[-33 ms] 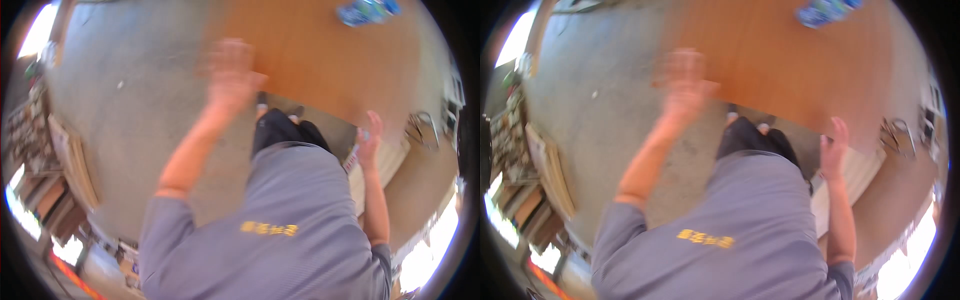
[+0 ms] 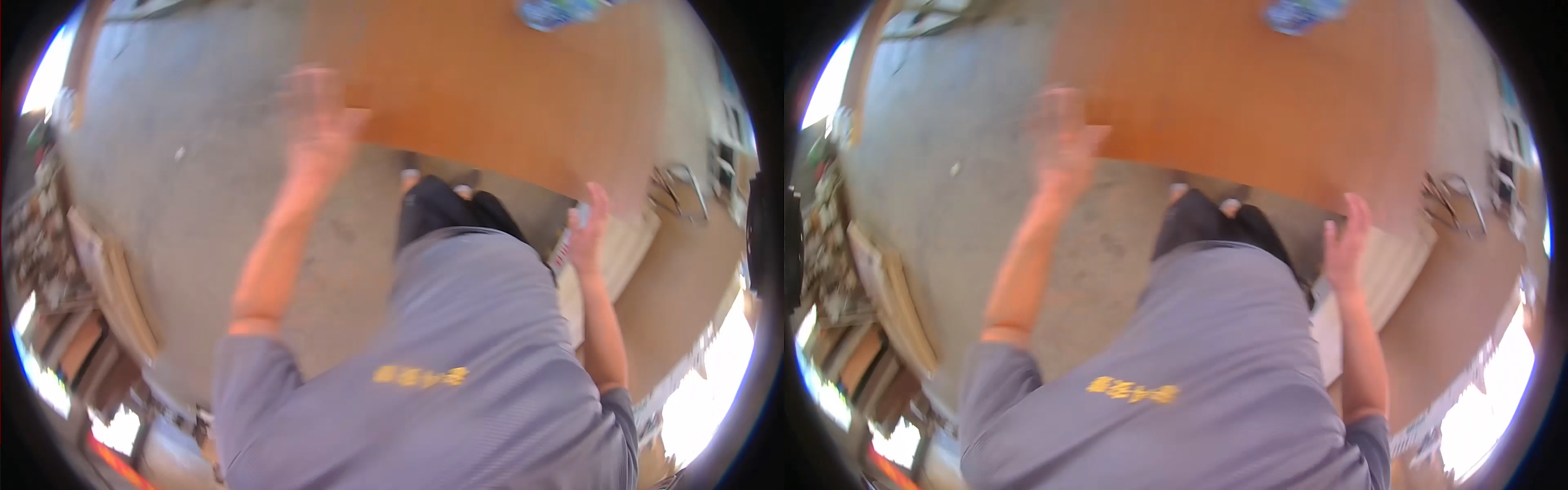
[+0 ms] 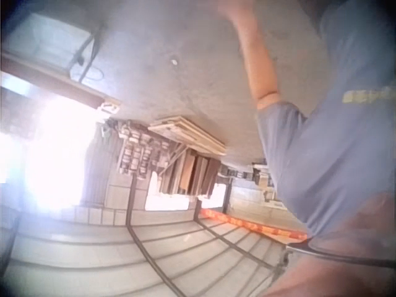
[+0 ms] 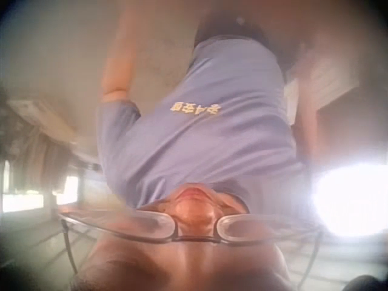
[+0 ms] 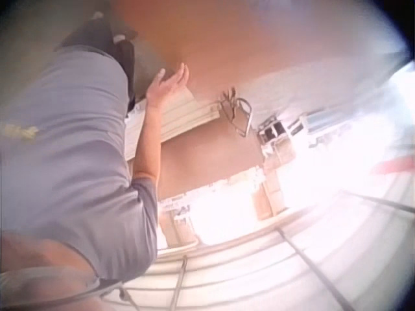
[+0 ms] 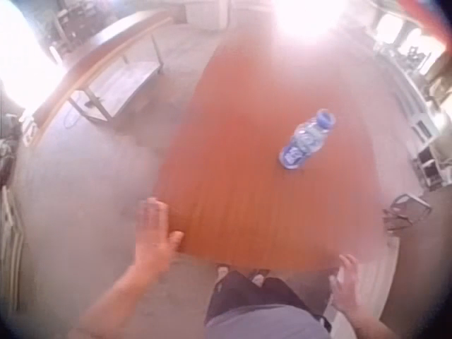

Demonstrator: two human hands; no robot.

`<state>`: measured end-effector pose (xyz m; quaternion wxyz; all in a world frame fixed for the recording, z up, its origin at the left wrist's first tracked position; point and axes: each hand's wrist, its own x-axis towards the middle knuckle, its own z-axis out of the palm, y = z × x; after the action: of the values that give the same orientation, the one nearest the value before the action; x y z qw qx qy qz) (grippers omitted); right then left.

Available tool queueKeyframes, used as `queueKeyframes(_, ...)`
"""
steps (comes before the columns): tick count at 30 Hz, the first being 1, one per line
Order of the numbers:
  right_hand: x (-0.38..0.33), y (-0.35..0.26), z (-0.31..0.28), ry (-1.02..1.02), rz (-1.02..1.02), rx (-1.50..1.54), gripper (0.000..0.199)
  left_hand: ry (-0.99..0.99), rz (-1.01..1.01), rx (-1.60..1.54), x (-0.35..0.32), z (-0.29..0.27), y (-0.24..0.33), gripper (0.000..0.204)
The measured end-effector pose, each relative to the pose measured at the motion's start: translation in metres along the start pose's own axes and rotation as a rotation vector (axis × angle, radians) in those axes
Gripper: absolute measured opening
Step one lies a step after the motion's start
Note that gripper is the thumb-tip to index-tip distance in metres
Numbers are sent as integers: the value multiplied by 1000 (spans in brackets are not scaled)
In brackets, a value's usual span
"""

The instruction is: The person wipes the surface of a large wooden board with a cloth, moving the cloth across the wood and occasionally shifting a water bottle to reach different areas.

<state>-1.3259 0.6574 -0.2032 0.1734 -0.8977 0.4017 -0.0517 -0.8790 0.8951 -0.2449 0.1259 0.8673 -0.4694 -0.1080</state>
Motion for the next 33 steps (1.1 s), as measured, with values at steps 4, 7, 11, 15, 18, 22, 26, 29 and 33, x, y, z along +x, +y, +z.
queueKeyframes(4, -89, 49, 11, 56, 341, 44, 72, -47, 32, -21, 8, -11, -30, 100)
queueKeyframes(7, -138, 63, 28, 58, 536, 95, 71, -16, 172, 44, 24, 6, 17, 97)
queueKeyframes(11, -185, 107, 47, -35, 739, 176, 67, 35, 324, 182, 35, 44, 91, 94)
queueKeyframes(15, -224, 154, 59, 3, 851, 299, 65, -109, 445, 163, 39, 81, 217, 102)
queueKeyframes(18, -236, 192, 53, 14, 877, 342, 65, -269, 571, 40, 45, 106, 363, 100)
queueKeyframes(22, -230, 251, 51, 43, 762, 362, 67, -221, 825, -169, 43, 173, 542, 94)
queueKeyframes(26, -239, 320, 33, 118, 802, 489, 64, -272, 828, -236, 45, 183, 571, 86)
queueKeyframes(29, -270, 356, 29, 233, 821, 565, 58, -393, 569, -14, 38, 126, 467, 84)
queueKeyframes(33, -230, 363, -18, 244, 867, 755, 35, -9, 110, 210, 29, 113, 265, 88)
